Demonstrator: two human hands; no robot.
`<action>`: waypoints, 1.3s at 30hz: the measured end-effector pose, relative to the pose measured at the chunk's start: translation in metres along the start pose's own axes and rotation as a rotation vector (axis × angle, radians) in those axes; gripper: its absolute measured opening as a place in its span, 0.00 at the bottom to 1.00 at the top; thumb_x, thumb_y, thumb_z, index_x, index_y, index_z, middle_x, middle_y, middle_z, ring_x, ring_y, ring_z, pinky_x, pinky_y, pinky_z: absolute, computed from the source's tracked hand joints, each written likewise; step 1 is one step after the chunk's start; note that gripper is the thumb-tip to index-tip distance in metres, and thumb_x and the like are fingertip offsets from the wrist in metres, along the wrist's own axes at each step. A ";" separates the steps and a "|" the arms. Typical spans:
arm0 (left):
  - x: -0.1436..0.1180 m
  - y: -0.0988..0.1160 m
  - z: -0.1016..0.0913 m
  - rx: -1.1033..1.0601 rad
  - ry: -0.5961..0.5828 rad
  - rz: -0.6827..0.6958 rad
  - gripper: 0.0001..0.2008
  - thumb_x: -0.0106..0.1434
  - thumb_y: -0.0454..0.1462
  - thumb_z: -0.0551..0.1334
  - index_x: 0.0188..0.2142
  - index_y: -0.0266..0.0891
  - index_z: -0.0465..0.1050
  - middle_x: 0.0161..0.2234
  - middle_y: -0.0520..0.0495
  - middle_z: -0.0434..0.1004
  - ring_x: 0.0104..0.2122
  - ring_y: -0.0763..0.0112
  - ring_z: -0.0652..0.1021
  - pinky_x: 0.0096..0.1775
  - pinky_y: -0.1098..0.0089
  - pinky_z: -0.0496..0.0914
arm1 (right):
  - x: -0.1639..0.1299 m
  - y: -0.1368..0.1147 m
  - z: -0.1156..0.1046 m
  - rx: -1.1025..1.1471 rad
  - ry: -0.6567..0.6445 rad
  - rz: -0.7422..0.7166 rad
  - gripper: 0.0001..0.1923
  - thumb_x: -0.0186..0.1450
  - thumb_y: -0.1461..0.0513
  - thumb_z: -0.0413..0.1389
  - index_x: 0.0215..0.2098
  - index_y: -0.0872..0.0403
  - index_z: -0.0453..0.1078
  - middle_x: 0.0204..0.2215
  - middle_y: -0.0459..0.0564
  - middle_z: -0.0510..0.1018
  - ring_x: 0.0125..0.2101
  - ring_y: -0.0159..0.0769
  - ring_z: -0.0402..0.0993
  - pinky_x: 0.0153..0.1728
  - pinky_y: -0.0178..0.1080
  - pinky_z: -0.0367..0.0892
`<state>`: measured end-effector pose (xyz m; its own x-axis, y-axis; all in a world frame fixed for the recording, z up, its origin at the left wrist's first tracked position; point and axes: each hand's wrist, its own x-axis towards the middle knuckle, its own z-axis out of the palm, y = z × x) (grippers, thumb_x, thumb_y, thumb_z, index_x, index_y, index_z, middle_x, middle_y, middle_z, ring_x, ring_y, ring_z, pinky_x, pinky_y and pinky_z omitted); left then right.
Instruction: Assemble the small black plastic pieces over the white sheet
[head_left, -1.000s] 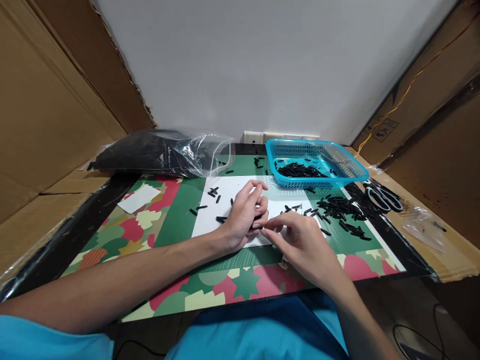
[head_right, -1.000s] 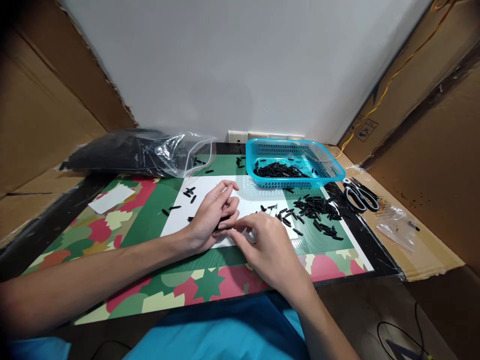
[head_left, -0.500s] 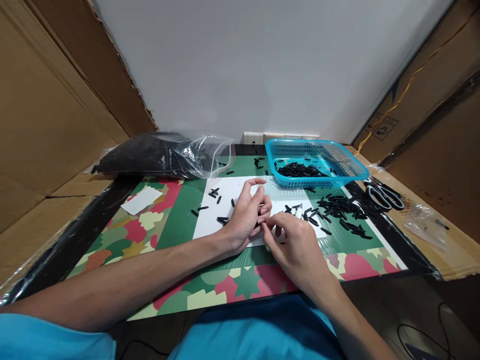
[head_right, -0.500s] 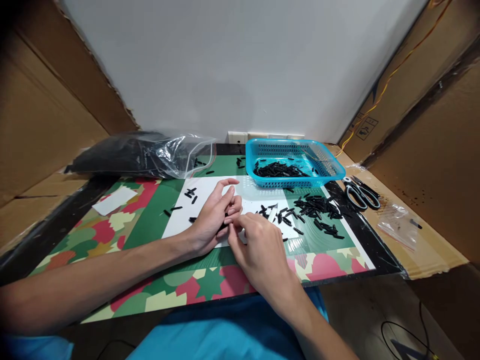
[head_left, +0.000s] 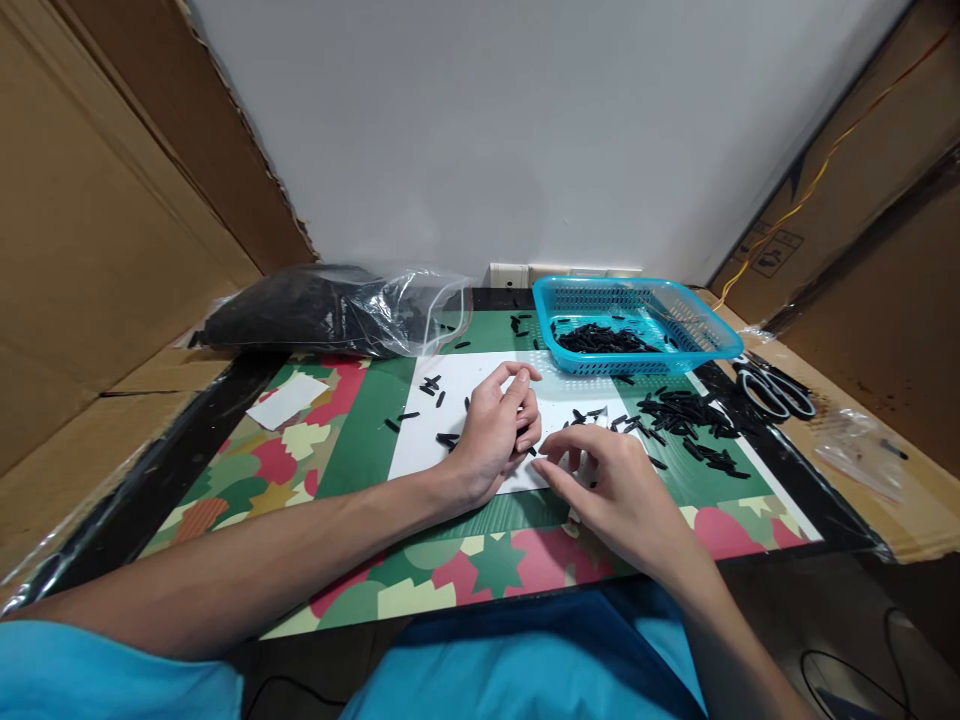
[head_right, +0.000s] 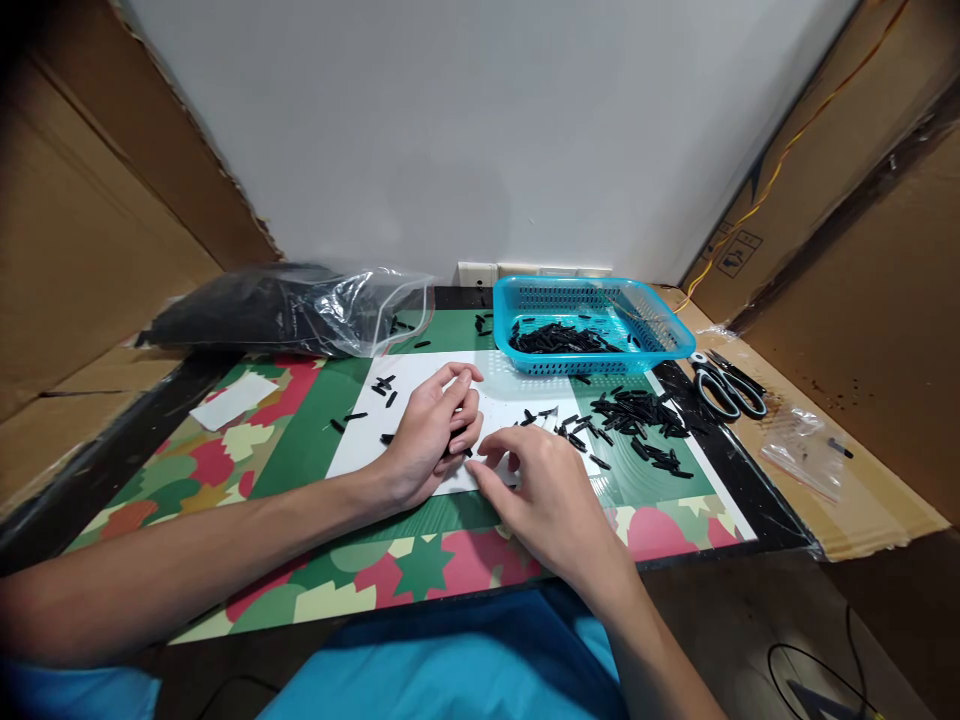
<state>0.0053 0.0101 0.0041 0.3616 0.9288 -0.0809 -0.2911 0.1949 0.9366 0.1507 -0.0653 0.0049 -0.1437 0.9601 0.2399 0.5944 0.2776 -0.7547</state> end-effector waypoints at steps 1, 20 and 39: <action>0.000 -0.001 -0.001 -0.003 -0.021 0.005 0.14 0.68 0.50 0.65 0.42 0.44 0.66 0.19 0.63 0.54 0.14 0.81 0.57 0.13 0.84 0.48 | 0.000 0.000 0.003 -0.002 0.001 -0.004 0.07 0.71 0.59 0.59 0.39 0.51 0.79 0.31 0.46 0.82 0.29 0.35 0.73 0.31 0.36 0.62; 0.000 -0.008 -0.005 0.058 -0.243 -0.045 0.15 0.70 0.50 0.61 0.38 0.40 0.68 0.17 0.63 0.54 0.13 0.83 0.55 0.15 0.82 0.51 | -0.008 0.010 -0.026 0.285 0.134 -0.122 0.08 0.69 0.64 0.61 0.32 0.53 0.79 0.27 0.46 0.80 0.28 0.34 0.73 0.32 0.36 0.66; -0.011 -0.011 -0.002 0.146 -0.435 0.037 0.21 0.74 0.51 0.57 0.30 0.40 0.60 0.18 0.62 0.55 0.16 0.84 0.53 0.20 0.79 0.53 | -0.001 0.025 -0.030 0.464 0.070 0.074 0.14 0.71 0.55 0.62 0.31 0.54 0.79 0.26 0.48 0.80 0.29 0.33 0.74 0.32 0.33 0.68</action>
<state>0.0026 -0.0015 -0.0059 0.7008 0.7094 0.0748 -0.1945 0.0891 0.9769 0.1898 -0.0601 0.0038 -0.0509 0.9778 0.2034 0.1823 0.2094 -0.9607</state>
